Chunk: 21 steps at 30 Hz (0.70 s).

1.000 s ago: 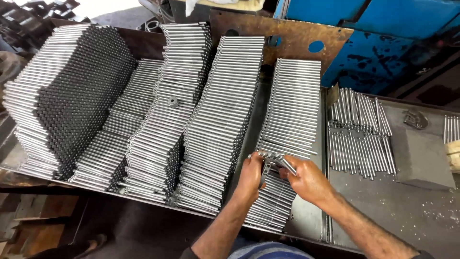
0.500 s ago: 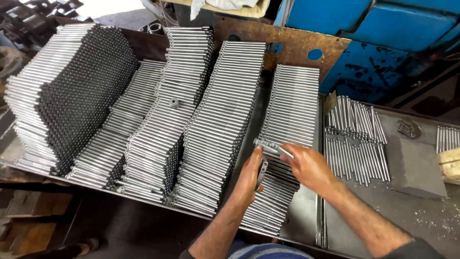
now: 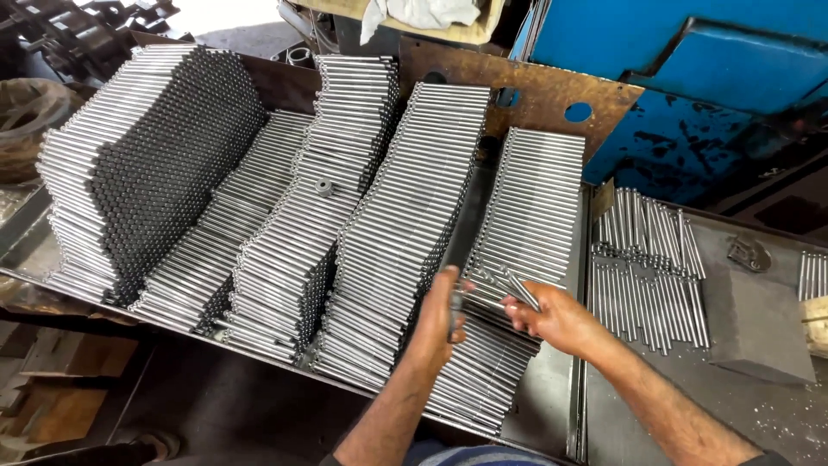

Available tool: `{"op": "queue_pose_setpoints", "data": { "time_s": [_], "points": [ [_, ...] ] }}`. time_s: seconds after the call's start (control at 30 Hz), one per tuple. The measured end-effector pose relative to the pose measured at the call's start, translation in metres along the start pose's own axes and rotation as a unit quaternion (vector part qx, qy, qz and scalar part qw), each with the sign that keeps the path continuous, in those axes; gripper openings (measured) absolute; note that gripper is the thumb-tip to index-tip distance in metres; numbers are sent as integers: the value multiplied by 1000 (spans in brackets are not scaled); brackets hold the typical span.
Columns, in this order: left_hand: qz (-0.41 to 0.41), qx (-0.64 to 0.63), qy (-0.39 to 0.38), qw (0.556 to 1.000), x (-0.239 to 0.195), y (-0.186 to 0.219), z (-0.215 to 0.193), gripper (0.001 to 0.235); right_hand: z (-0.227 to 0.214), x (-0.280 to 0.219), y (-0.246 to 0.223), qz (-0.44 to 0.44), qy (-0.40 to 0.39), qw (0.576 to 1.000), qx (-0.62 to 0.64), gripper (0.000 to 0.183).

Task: A worker is seen organizing and assembling small metal rods into a metal tray on a fabrication floor, occasionally using a small metal plate to align them.

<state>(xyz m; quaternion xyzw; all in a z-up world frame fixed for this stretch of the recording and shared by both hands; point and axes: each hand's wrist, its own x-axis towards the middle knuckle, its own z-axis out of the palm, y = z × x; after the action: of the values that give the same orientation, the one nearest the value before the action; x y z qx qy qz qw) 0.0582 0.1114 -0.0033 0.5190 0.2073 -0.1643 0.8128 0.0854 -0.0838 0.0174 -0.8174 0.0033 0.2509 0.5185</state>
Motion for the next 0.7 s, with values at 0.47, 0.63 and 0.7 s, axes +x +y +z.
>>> {"op": "queue_pose_setpoints", "data": {
  "time_s": [0.47, 0.63, 0.7],
  "points": [
    [68, 53, -23, 996, 21, -21, 12, 33, 37, -11, -3, -67, 75, 988, -115, 45],
    [34, 115, 14, 993, 14, -25, -1, 37, 25, -2, 28, -22, 135, 966, -220, 33],
    [-3, 122, 44, 992, 0, -16, -8, 48, 5, 54, 76, -65, 168, 893, -413, 45]
  ]
}}
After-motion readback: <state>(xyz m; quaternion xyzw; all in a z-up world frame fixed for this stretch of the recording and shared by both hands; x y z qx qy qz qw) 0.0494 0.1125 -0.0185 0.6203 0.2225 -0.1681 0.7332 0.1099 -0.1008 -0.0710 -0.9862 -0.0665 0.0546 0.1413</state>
